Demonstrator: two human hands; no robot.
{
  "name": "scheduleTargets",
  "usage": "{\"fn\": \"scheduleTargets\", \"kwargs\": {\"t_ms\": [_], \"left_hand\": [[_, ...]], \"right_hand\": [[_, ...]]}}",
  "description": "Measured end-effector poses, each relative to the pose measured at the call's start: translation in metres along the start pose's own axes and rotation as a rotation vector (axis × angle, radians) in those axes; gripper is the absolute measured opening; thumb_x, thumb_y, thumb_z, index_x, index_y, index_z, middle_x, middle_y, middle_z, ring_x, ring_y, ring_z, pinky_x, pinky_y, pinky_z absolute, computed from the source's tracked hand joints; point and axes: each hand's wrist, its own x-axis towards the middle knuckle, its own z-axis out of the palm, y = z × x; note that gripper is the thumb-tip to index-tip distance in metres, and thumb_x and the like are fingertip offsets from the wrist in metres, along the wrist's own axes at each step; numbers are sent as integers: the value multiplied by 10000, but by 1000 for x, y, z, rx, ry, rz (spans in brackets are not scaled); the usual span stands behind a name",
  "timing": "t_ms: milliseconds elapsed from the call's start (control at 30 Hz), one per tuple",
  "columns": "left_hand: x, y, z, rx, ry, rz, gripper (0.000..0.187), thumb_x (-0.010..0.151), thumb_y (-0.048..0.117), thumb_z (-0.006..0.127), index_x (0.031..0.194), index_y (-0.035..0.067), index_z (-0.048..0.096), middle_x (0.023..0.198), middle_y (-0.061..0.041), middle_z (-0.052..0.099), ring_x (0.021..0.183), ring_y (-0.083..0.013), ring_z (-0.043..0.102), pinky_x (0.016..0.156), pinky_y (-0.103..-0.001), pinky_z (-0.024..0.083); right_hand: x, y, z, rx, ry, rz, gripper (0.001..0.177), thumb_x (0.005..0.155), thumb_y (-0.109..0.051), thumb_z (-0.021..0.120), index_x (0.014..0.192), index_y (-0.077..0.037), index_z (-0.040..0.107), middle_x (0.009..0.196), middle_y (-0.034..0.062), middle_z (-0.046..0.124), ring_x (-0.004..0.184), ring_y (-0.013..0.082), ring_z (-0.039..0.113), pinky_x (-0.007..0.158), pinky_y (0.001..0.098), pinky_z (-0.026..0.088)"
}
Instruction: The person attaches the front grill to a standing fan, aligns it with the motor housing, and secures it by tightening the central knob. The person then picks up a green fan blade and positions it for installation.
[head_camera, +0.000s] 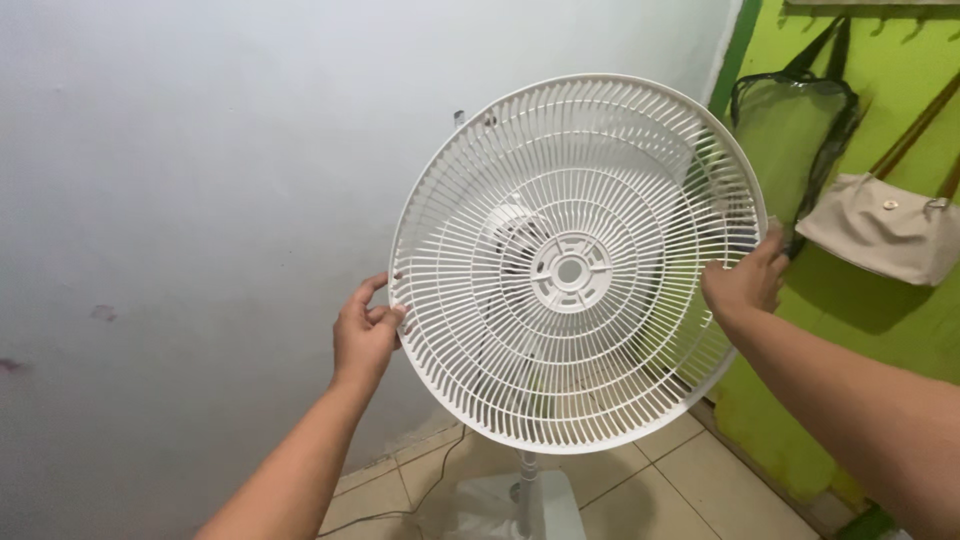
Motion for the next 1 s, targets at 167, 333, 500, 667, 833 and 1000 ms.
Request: {"fn": "scheduleTargets", "kwargs": {"t_ms": [167,333,500,667,833,1000], "left_hand": [[11,4,-20,49,36,36,501,902,53,649,1397,101,588,835,-96,772,690,-115,703,616,-284,594],[10,0,-31,74,73,32,489,909,70,640,1392,107,576,875,-79,791,699,-107,718,625,-272,591],[14,-12,-30,121,123,40,488,917,81,658,1399,111,591,886,-90,790,711,-113,695,640,-286,552],[17,-22,-21,123,143,15,511,915,77,641,1419,123,571,901,-95,793,729,-116,700,675,-282,549],[24,-30,-13,143,189,22,496,922,67,626,1412,124,569,939,-96,798,747,-124,710,704,-290,543],[37,-39,-13,180,224,61,469,933,75,647,1394,126,583,928,-128,800,799,-143,714,755,-291,540]], "right_hand": [[-9,-30,13,6,-47,27,1031,880,-261,761,1652,-172,84,1557,263,325,1395,474,400,1131,615,331],[-18,-53,20,-9,-113,75,1031,894,-244,763,1649,-169,65,1581,250,282,1425,452,363,1166,618,282],[-24,-55,30,30,-105,90,1023,898,-237,757,1652,-188,66,1599,228,267,1444,439,353,1172,597,305],[-11,-49,45,48,-102,51,1035,900,-241,758,1650,-163,50,1599,248,259,1437,456,353,1162,590,318],[1,-49,62,75,-155,5,1041,910,-251,752,1650,-121,32,1599,287,264,1437,500,357,1180,579,332],[11,-48,80,66,-173,-59,1086,890,-250,764,1623,-78,-18,1601,320,187,1432,538,300,1170,574,305]]}}
